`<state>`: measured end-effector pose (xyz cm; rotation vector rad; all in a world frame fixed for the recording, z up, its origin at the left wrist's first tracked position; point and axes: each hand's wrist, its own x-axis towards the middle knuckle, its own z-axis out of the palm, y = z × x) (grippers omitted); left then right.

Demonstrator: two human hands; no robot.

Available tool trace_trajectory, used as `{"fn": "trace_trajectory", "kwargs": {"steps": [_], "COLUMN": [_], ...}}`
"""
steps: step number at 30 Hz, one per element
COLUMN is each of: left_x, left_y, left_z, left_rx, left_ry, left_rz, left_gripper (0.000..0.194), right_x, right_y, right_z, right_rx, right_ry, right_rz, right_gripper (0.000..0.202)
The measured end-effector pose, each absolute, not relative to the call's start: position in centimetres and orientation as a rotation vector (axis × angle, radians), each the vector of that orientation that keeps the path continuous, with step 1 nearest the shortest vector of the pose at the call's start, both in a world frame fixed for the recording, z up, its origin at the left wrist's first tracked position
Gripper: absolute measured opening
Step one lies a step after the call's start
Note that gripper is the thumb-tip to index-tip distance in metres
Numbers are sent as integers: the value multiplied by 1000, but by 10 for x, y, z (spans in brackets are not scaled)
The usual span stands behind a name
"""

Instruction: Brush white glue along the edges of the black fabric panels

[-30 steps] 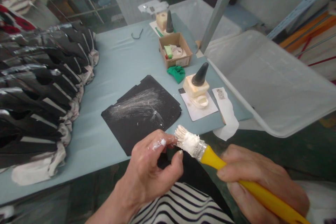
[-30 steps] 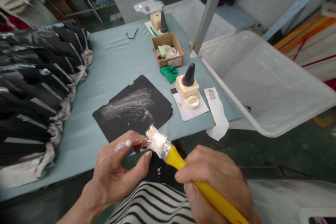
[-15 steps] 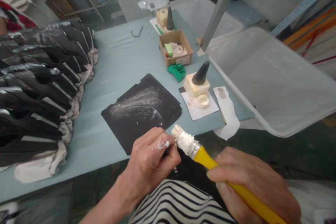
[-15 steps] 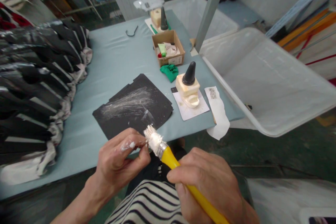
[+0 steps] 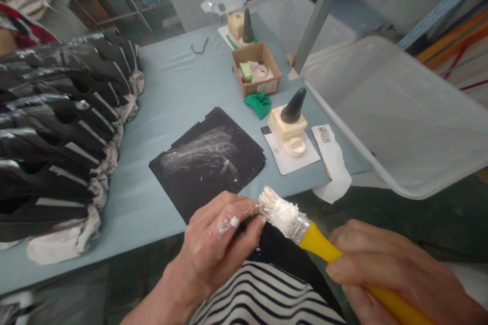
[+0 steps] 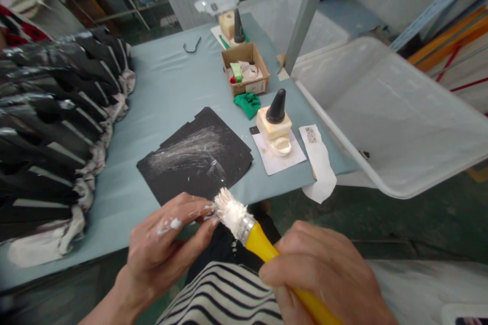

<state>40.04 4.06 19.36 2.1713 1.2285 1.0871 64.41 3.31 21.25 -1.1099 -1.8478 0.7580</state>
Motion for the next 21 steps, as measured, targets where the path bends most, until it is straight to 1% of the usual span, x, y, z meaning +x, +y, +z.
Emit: {"fn": "trace_trajectory", "kwargs": {"steps": [2,4,8,13,17,21], "left_x": [401,401,401,401,406,411], "left_y": [41,43,45,47,44,47], "left_z": [192,191,188,188,190,186], "left_rx": [2194,2202,2224,2266,2272,2169], "left_ry": [1227,1232,1238,1246,1241,1341], "left_rz": [1087,1067,1022,1003,968,1055], "left_gripper": [22,21,18,16,18,22], "right_x": [645,645,641,641,640,639], "right_y": [32,31,31,37,41,38], "right_z": [212,212,211,210,210,208], "right_rx": [-1041,-1016,-1068,-1021,-928,-924], "right_ry": [-1969,-2025,-2036,-2080,-2124,-2121], "right_rz": [678,617,641,642,600,608], "right_gripper": [25,26,26,31,29,31]}}
